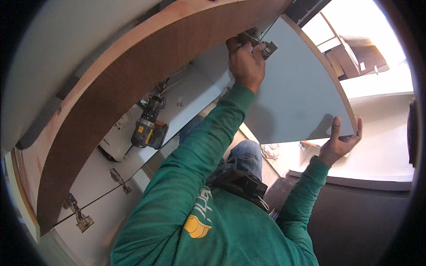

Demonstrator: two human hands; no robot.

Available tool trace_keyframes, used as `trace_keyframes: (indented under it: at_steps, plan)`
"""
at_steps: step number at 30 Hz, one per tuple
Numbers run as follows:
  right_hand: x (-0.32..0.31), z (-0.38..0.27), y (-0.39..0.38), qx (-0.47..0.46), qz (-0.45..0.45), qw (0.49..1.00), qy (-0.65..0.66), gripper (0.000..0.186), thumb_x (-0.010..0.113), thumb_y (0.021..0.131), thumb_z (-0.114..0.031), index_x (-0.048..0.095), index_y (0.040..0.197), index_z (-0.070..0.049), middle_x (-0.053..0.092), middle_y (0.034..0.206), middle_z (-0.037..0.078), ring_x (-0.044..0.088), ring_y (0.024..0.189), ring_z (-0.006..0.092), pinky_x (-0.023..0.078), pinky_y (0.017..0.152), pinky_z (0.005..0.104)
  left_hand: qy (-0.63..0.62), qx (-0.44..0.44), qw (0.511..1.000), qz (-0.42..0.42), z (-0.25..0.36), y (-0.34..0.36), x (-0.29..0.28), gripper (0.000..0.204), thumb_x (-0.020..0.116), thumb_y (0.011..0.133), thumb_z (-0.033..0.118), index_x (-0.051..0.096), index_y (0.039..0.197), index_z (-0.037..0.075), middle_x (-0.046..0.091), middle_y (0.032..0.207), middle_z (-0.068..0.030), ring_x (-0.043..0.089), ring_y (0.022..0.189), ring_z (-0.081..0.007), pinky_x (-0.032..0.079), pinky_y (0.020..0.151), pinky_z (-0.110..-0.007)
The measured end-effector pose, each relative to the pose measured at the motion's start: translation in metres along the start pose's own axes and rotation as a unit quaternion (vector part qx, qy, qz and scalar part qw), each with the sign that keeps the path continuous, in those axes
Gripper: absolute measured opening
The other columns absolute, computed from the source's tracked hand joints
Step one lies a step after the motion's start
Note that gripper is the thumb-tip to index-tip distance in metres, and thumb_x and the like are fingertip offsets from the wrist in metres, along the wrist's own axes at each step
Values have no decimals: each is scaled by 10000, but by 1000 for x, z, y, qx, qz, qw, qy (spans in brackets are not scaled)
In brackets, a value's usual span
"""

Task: The person installs metal hinges on a white cabinet door using a cordless drill and screws. They position the door, drill screws into the hinges, and adjust the alignment under a bathroom vanity.

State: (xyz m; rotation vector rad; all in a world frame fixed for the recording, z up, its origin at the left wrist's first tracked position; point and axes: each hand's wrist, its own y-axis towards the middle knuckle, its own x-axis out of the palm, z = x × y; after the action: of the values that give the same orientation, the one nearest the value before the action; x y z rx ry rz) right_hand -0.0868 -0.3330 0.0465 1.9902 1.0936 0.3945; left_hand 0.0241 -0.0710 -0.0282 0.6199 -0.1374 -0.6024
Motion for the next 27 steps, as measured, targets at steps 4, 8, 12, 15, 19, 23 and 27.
trace_keyframes:
  at_steps: [4,8,12,15,19,23,27]
  plan:
    - [-4,-30,26,-133,-83,939,-306,534,843,877,-262,619,1288,-6,618,1248,166,627,1156,308,512,970,435,5,21,1000,-8,-3,0,0,343,695,947,268,675,824,-51,666,791,-261,638,748,-425,482,738,-494]
    - [16,-60,50,-262,-162,851,-424,524,833,861,-397,660,1165,-7,687,1065,180,666,1057,327,495,961,469,-48,-24,998,-23,1,0,-3,320,695,940,253,698,851,-54,662,787,-253,622,766,-423,479,764,-503]
    - [73,-78,71,-236,-279,849,-382,548,787,864,-506,664,1098,-26,705,914,162,710,882,339,540,833,476,1,80,995,57,10,6,-2,298,684,934,242,714,839,-39,664,791,-249,623,754,-438,481,759,-512]
    - [129,-79,85,-264,-276,857,-346,569,728,896,-544,674,1022,8,708,841,219,715,760,429,558,705,513,-23,15,1000,3,9,4,2,284,680,928,237,717,827,-26,672,809,-250,619,765,-445,483,766,-511]
    - [172,-122,97,-122,-337,844,-399,721,725,891,-542,617,1148,123,725,889,297,752,846,407,595,756,493,-11,-1,1000,2,8,0,6,258,686,912,223,721,826,-17,682,799,-243,612,760,-447,484,755,-519]
    - [185,-108,98,-125,-359,829,-410,613,707,922,-472,650,1079,117,717,852,280,747,814,392,596,714,479,5,29,999,28,11,-2,5,265,688,911,216,717,806,-25,679,727,-226,627,658,-414,490,674,-499]
    - [172,-99,91,-230,-377,822,-359,386,671,952,-333,726,904,46,719,821,231,743,763,357,600,694,433,-29,17,999,-21,-12,-1,8,348,690,940,262,705,748,-28,680,684,-179,604,584,-275,470,611,-417]
